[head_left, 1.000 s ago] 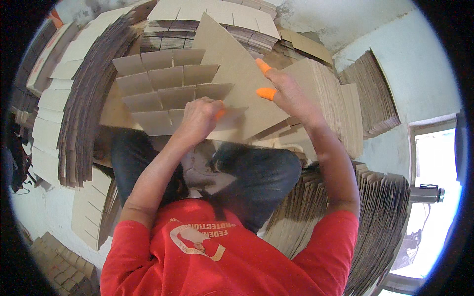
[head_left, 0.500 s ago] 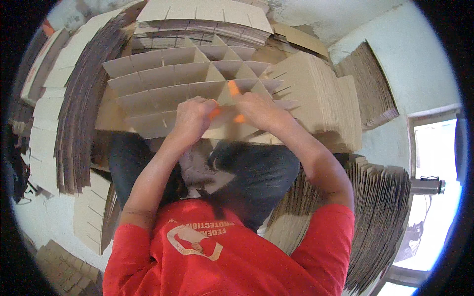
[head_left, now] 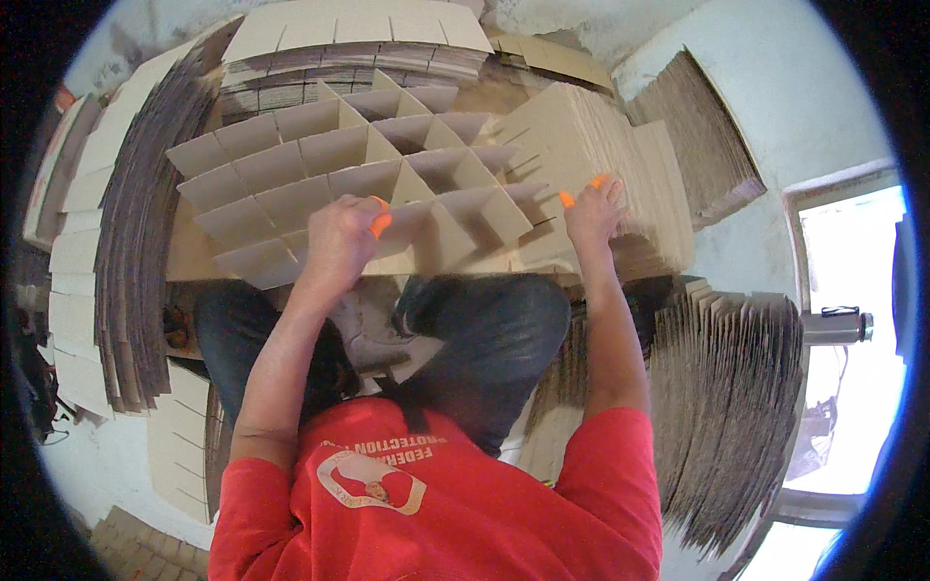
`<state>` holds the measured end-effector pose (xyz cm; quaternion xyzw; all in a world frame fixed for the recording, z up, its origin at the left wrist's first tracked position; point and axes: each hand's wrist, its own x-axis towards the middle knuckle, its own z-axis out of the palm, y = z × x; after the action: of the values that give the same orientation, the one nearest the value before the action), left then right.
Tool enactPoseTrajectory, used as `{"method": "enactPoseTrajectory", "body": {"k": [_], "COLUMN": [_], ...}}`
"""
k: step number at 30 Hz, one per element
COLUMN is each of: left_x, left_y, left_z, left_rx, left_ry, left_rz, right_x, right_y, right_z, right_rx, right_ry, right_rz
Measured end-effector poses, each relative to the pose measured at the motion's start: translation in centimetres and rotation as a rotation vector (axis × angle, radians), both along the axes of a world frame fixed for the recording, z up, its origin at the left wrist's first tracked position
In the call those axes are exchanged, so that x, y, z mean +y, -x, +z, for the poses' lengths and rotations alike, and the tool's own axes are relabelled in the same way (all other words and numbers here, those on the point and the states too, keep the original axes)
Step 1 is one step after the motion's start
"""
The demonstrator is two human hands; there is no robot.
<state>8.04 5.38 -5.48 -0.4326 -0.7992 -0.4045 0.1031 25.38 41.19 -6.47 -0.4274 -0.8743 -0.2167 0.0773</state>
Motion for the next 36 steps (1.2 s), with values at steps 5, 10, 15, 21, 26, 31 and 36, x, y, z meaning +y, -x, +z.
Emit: {"method": "enactPoseTrajectory", "body": {"k": [5, 10, 15, 21, 26, 31, 36], "left_x": [-0.3, -0.1, -0.2, -0.8, -2.3, -7.2, -9.3], "left_y": [0.3, 0.0, 0.2, 0.3, -0.2, 1.2, 1.8], "left_z": [-0.4, -0.4, -0.3, -0.7, 2.2, 2.5, 1.8], "left_rx": [-0.014, 0.005, 0.003, 0.017, 0.170, 0.215, 0.137], "left_ry": [0.011, -0.065, 0.045, 0.088, -0.032, -0.059, -0.041], "left_rz": [0.027, -0.017, -0.006, 0.029, 0.050, 0.209, 0.258], "right_x": [-4.1, -2.1, -2.5, -0.4, 1.8, -1.9, -1.1], "right_y": [2.0, 1.1, 1.5, 2.2, 2.1, 4.8, 4.8], "right_z": [2.3, 1.1, 6.1, 20.9, 22.5, 13.7, 8.8], "right_rx": [-0.192, 0.048, 0.331, 0.498, 0.838, 0.749, 0.665], "right_ry": [-0.048, 0.067, 0.253, -0.130, 0.564, 0.819, 0.861], "right_rz": [0.067, 0.143, 0.147, 0.247, 0.411, 0.351, 0.299]}}
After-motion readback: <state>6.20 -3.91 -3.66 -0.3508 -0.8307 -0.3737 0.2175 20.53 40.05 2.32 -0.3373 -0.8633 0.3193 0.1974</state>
